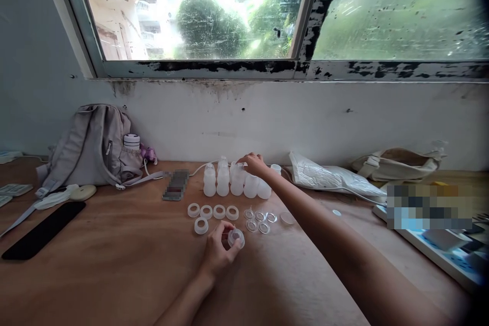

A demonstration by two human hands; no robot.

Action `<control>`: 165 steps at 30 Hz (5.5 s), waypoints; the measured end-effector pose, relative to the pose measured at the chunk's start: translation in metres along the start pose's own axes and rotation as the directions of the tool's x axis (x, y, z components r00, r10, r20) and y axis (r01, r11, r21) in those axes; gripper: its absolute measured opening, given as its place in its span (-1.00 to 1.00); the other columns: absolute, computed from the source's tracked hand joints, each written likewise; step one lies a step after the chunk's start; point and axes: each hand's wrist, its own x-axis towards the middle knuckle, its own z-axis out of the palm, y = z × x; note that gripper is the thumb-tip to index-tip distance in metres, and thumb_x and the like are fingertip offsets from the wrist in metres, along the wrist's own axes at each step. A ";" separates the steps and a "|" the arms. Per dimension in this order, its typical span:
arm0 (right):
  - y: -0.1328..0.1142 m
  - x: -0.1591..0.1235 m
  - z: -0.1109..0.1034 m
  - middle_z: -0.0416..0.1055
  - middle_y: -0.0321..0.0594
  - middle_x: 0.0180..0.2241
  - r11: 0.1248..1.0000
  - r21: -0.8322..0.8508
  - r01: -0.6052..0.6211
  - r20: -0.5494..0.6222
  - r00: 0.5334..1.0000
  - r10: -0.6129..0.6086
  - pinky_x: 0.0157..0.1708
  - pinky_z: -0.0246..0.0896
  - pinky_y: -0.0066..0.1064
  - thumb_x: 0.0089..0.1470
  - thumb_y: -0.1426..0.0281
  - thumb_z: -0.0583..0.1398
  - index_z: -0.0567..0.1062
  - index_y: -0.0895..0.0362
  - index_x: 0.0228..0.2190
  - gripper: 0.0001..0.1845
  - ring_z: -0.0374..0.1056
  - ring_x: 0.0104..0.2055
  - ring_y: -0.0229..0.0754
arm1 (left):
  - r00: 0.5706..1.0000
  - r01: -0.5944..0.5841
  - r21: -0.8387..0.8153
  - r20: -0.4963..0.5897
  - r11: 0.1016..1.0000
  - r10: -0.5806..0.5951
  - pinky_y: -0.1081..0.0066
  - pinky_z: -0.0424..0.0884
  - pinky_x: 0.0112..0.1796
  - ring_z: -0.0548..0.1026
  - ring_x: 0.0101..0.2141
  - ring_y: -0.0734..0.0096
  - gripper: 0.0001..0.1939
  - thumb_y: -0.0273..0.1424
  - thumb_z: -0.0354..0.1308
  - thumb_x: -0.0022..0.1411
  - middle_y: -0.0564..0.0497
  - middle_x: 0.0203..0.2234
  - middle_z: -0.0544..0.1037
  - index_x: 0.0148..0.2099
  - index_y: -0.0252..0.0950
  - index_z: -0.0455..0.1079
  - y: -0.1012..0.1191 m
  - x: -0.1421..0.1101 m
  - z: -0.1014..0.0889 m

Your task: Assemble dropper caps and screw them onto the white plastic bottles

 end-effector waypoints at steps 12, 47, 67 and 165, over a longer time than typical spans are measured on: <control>-0.005 -0.010 -0.028 0.38 -0.15 -0.34 0.957 0.286 -0.044 -0.393 0.905 0.159 -0.25 0.12 -0.32 0.04 0.40 0.03 0.42 0.13 -0.37 -0.82 0.24 -0.22 -0.12 | 0.999 -0.024 -0.007 -0.043 1.000 0.023 0.43 0.33 -0.33 0.41 -0.37 0.38 -0.83 -0.37 0.09 0.01 0.00 -0.40 0.44 -0.29 -0.27 0.28 0.006 -0.001 -0.002; -0.061 -0.247 0.035 0.35 -0.21 -0.26 0.694 0.708 0.129 -0.150 0.988 -0.031 -0.25 0.26 -0.31 -0.11 0.33 0.18 0.21 0.00 -0.12 -0.55 0.31 -0.24 -0.09 | 0.939 0.295 -0.467 -0.021 0.834 -0.344 0.45 0.32 -0.29 0.41 -0.29 0.35 -0.71 -0.22 0.16 -0.04 0.00 -0.37 0.46 -0.29 -0.30 0.32 0.024 -0.004 -0.001; -0.048 -0.247 0.035 0.22 -0.11 -0.18 0.916 0.364 0.168 -0.462 0.886 0.021 -0.18 0.19 -0.14 -0.15 0.43 0.21 0.32 -0.04 -0.12 -0.53 0.17 -0.14 0.00 | 0.928 0.359 -0.555 0.130 0.750 -0.348 0.41 0.33 -0.26 0.40 -0.33 0.41 -0.76 -0.26 0.15 0.02 0.02 -0.40 0.43 -0.28 -0.30 0.30 0.032 -0.009 0.000; -0.095 -0.254 0.033 0.38 -0.16 -0.64 -0.527 0.413 -0.743 0.431 0.669 -0.605 -0.97 -0.18 -0.60 -0.24 0.25 0.04 0.25 0.32 -0.18 -0.45 0.20 -0.81 -0.27 | 0.963 0.243 -0.551 0.042 0.798 -0.265 0.38 0.31 -0.26 0.37 -0.16 0.16 -0.81 -0.26 0.15 -0.01 -0.03 -0.44 0.46 -0.41 -0.25 0.26 0.075 -0.041 0.007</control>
